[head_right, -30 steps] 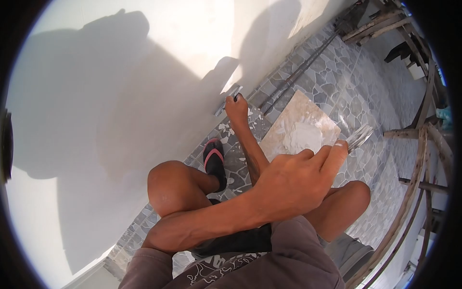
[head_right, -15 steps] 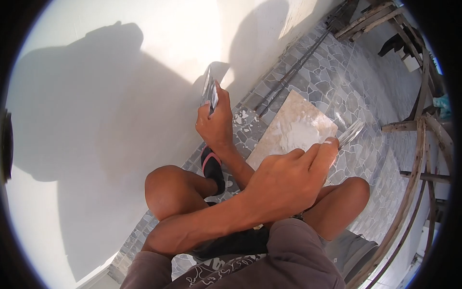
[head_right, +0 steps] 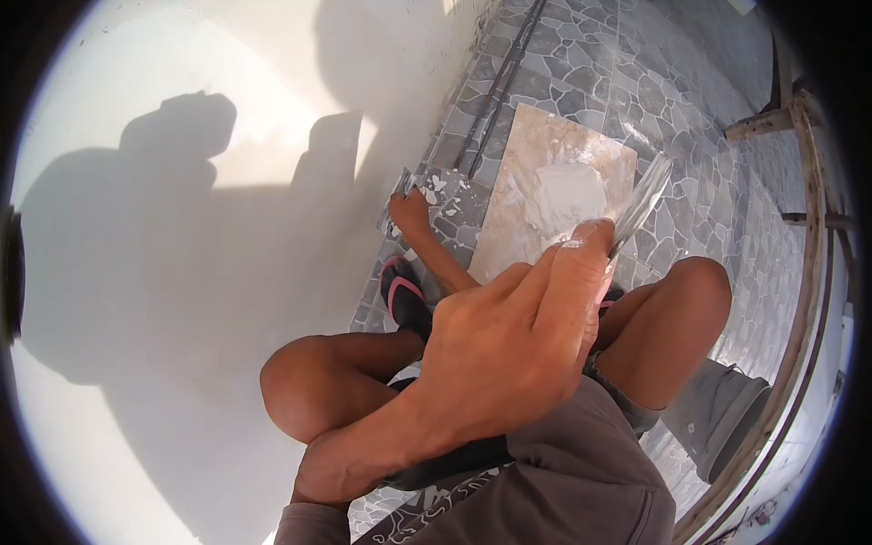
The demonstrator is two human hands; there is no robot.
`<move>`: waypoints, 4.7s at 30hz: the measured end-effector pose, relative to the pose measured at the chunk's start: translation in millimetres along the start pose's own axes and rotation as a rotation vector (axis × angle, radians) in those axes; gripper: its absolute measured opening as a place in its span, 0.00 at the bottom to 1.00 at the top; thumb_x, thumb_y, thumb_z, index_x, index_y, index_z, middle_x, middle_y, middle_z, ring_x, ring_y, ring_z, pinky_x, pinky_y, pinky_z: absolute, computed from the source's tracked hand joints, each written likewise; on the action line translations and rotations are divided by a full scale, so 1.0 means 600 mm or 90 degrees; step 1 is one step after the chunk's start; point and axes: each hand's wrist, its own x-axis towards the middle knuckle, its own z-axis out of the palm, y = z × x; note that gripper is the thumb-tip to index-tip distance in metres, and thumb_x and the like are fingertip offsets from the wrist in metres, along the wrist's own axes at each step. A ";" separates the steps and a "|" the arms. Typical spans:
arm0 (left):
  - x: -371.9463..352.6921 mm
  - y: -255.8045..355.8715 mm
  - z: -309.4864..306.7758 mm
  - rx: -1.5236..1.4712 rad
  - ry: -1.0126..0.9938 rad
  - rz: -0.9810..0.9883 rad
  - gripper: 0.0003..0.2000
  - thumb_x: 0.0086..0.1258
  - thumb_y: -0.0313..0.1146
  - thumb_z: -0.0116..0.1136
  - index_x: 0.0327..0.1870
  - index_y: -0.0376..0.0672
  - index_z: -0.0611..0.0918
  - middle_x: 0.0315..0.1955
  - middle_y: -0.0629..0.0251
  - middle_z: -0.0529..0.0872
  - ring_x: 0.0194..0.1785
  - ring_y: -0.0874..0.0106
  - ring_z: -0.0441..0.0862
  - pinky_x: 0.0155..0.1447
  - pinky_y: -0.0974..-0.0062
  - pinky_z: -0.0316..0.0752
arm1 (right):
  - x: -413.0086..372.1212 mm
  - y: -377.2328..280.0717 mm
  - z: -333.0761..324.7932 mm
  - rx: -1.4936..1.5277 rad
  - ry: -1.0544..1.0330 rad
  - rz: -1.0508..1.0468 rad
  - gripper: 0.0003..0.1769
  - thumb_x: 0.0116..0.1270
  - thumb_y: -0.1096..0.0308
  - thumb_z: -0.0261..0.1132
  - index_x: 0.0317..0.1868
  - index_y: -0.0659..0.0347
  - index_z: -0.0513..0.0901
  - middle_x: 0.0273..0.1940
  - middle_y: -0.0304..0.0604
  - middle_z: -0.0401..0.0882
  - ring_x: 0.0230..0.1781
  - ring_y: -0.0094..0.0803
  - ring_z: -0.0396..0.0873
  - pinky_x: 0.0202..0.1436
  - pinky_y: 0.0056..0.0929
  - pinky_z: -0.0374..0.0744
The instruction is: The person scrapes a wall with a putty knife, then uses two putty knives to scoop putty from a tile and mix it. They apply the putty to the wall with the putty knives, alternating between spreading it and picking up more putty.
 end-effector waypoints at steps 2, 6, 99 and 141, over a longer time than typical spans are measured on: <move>0.004 -0.001 0.006 -0.007 0.003 0.011 0.23 0.59 0.27 0.57 0.57 0.26 0.75 0.39 0.56 0.84 0.26 0.73 0.80 0.24 0.80 0.76 | 0.013 0.007 0.012 0.059 -0.055 0.012 0.19 0.62 0.66 0.62 0.43 0.79 0.79 0.40 0.68 0.82 0.44 0.53 0.84 0.48 0.43 0.78; 0.014 0.006 0.009 -0.041 0.017 -0.025 0.19 0.61 0.23 0.60 0.55 0.29 0.76 0.31 0.61 0.84 0.24 0.71 0.80 0.26 0.77 0.75 | 0.006 -0.026 0.006 0.056 -0.062 -0.020 0.16 0.63 0.68 0.61 0.44 0.75 0.79 0.38 0.63 0.83 0.41 0.50 0.84 0.46 0.41 0.78; 0.003 0.013 0.003 0.027 -0.004 -0.003 0.20 0.57 0.19 0.64 0.53 0.28 0.80 0.39 0.53 0.89 0.24 0.77 0.81 0.25 0.84 0.75 | 0.018 0.069 -0.053 0.296 -0.031 0.085 0.10 0.67 0.69 0.61 0.30 0.66 0.73 0.25 0.33 0.69 0.27 0.18 0.63 0.28 0.30 0.65; 0.039 -0.024 -0.036 -0.019 -0.076 -0.174 0.18 0.59 0.21 0.66 0.52 0.33 0.80 0.40 0.54 0.89 0.29 0.77 0.85 0.28 0.82 0.77 | 0.228 0.051 0.012 0.147 -0.176 0.035 0.15 0.68 0.66 0.60 0.38 0.76 0.77 0.30 0.43 0.76 0.30 0.30 0.74 0.33 0.33 0.75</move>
